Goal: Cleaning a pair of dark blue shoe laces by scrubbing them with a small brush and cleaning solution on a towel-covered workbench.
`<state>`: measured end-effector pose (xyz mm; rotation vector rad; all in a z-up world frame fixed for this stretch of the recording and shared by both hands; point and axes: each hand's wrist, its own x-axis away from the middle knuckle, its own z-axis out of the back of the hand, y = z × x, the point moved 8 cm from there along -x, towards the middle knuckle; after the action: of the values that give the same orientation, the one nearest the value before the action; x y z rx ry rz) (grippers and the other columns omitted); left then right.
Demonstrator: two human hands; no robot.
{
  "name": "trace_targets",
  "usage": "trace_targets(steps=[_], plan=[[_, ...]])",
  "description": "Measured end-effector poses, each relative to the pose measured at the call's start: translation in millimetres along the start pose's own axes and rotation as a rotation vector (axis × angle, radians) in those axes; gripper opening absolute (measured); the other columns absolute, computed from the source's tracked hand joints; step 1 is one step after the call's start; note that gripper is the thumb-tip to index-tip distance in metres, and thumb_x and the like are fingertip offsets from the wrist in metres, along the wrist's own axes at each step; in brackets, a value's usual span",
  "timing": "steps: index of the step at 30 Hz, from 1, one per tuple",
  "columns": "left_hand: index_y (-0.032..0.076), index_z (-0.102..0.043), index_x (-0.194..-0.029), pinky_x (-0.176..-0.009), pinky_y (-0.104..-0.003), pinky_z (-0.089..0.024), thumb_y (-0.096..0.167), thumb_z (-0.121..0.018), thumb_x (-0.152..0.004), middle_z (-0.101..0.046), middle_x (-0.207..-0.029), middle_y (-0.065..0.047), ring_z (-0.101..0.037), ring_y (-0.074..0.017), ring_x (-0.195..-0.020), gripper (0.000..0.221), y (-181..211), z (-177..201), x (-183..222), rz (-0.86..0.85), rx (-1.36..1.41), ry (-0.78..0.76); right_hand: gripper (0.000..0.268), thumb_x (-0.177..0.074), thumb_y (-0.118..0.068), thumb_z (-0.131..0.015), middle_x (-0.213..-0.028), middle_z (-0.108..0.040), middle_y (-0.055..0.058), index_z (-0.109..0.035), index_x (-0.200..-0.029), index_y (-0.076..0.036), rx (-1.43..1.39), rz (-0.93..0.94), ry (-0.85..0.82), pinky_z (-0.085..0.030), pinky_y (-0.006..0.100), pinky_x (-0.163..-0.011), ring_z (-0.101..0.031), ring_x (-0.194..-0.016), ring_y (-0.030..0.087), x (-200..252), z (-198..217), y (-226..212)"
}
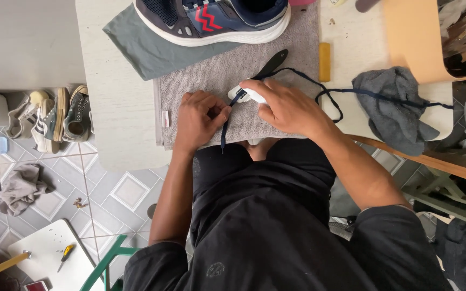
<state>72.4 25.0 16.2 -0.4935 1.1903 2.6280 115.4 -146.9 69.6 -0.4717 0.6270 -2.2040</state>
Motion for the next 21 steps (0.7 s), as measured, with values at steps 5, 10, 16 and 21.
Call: trace_targets(steps=[5,10,16,21], plan=[[0.017,-0.07,-0.073,-0.075,-0.034,-0.043,0.031,-0.079,-0.091,-0.059,-0.061,0.002,-0.063,-0.0224,-0.069,0.025,5,3,-1,-0.012,0.019,0.002,0.06,-0.093,-0.013,-0.046,-0.099,-0.063,0.027,-0.042,-0.153,-0.013,-0.116,0.024,0.011,-0.056,0.051,-0.063,-0.069,-0.082,0.046,-1,-8,23],[0.017,-0.07,-0.072,-0.075,-0.034,-0.043,0.03,-0.079,-0.09,-0.059,-0.06,0.002,-0.063,-0.0221,-0.068,0.024,6,6,0,-0.003,0.017,0.009,0.064,-0.095,-0.008,-0.046,-0.097,-0.062,0.026,-0.038,-0.159,-0.013,-0.397,0.083,0.111,-0.058,0.037,-0.057,-0.067,-0.071,0.032,16,3,60],[0.014,-0.062,-0.079,-0.077,-0.04,-0.039,0.03,-0.067,-0.097,-0.064,-0.077,0.001,-0.059,-0.0234,-0.075,0.025,14,3,-1,-0.011,-0.015,-0.101,0.057,-0.123,-0.013,-0.049,-0.127,-0.054,0.031,-0.016,-0.168,-0.024,-0.541,0.239,0.655,-0.062,0.046,-0.088,-0.064,-0.098,0.036,53,71,111],[0.016,-0.063,-0.083,-0.076,-0.04,-0.037,0.036,-0.063,-0.098,-0.062,-0.075,0.002,-0.059,-0.0239,-0.075,0.026,21,5,-5,0.002,-0.031,-0.109,0.051,-0.122,-0.016,-0.059,-0.167,-0.032,0.01,-0.027,-0.16,-0.008,-0.322,0.135,0.936,-0.042,0.044,-0.128,-0.049,-0.154,0.041,59,73,167]])
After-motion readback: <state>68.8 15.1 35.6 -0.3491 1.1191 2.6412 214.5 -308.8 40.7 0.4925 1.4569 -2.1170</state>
